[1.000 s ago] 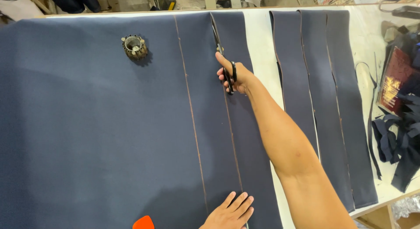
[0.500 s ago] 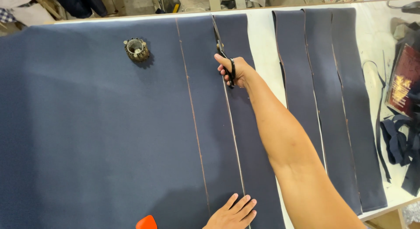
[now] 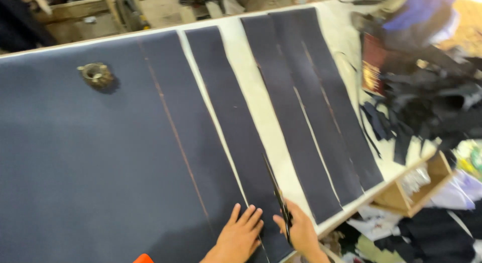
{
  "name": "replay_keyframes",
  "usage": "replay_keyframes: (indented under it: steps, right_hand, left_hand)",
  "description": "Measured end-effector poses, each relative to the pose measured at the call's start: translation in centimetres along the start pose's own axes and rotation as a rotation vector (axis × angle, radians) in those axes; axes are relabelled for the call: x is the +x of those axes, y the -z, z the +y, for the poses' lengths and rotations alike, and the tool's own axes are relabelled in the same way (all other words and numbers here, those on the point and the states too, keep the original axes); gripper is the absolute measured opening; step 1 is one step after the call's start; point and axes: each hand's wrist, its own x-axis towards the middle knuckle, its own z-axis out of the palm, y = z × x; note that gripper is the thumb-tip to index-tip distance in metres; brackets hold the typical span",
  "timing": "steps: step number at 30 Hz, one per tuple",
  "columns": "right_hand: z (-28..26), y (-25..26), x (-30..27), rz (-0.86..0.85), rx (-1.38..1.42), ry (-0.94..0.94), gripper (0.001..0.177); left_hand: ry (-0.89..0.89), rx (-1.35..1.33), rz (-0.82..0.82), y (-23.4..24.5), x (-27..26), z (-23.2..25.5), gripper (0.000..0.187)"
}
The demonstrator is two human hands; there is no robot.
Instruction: The person uses a large L-shaped ruler and an orange marker to draw straight lines on a large piece of dark blue fabric. They then use a pair of scissors to cut the fabric along the marked lines, separating it into several long strips.
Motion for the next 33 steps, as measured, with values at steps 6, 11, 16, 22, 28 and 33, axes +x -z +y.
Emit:
replay_keyframes:
  steps: [6, 11, 16, 22, 28, 33]
  right_hand:
    - [11.8, -4.6, -7.8, 0.273, 0.054, 0.294, 0.074]
    - [11.4, -4.6, -8.3, 0.167, 0.070, 0.225, 0.056]
    - [10.9, 0.2, -4.7, 0.031, 0.101, 0.098, 0.078]
    - [12.6, 3.2, -1.7, 0.154, 0.109, 0.191, 0.047]
    - [12.8, 3.9, -2.3, 0.112, 0.156, 0.175, 0.056]
    - [12.2, 4.9, -7.2, 0.114, 0.293, 0.122, 0.078]
  left_hand:
    - [0.077, 0.399, 0.077, 4.6, 5.2, -3.7, 0.061]
    - [0.275, 0.584, 0.123, 3.0, 8.8, -9.8, 0.064]
    - [0.252, 0.613, 0.082, 1.5, 13.7, -11.9, 0.068]
    - [0.526, 0.459, -0.260, 4.0, 17.9, -9.3, 0.068]
    - [0.505, 0.367, -0.073, 4.6, 15.8, -7.6, 0.067]
    - [0.375, 0.420, 0.235, 5.7, 5.1, -4.9, 0.058]
